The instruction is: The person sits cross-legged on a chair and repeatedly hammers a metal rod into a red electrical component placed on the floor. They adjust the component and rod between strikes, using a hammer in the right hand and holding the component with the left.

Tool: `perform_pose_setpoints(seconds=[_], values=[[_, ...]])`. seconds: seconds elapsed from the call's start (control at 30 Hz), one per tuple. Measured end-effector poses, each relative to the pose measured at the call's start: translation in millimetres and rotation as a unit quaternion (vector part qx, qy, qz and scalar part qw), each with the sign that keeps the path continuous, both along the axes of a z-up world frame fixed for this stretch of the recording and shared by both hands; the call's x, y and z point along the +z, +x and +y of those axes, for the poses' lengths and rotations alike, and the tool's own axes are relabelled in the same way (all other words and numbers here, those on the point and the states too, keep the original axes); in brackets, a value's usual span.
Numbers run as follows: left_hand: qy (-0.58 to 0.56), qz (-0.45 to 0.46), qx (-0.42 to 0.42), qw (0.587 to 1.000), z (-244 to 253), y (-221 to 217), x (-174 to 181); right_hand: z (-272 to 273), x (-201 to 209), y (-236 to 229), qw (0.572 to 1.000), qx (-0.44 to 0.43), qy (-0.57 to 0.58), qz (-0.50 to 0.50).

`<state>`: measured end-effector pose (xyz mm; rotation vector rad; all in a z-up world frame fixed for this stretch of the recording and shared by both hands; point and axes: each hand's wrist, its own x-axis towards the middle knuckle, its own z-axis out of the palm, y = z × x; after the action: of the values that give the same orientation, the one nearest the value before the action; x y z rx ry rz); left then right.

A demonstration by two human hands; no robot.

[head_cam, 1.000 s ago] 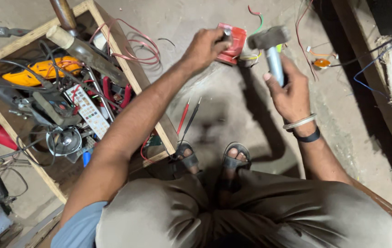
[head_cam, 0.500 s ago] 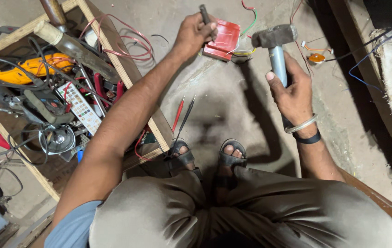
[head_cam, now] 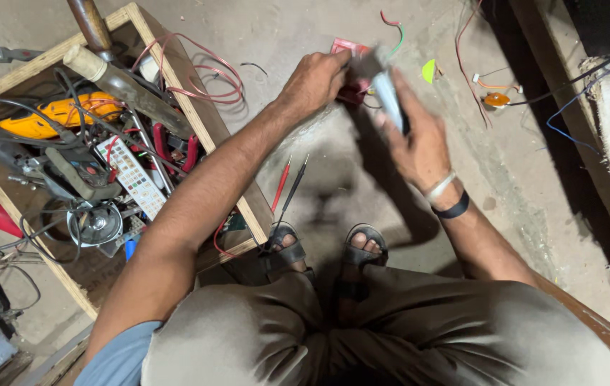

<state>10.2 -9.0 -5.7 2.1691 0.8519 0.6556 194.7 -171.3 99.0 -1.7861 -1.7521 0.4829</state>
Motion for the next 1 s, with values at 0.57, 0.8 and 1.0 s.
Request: perform_pose_setpoints(seconds=[0.57, 0.8, 1.0], values=[[-0.027, -0.065, -0.029, 0.997, 5.2, -10.9, 3.7, 17.1, 16.5, 6.4, 0.999, -0.016, 0.016, -0.027], [-0.045, -0.04, -0.02, 0.998, 6.8, -12.7, 2.8, -6.5, 78.8, 19.3, 0.995, 0.006, 0.012, 0.102], [-0.016, -0.04, -0.032, 0.999, 9.0, -11.5, 3.0, 7.9, 63.1, 2.7, 0.96, -0.075, 0.248, 0.102]])
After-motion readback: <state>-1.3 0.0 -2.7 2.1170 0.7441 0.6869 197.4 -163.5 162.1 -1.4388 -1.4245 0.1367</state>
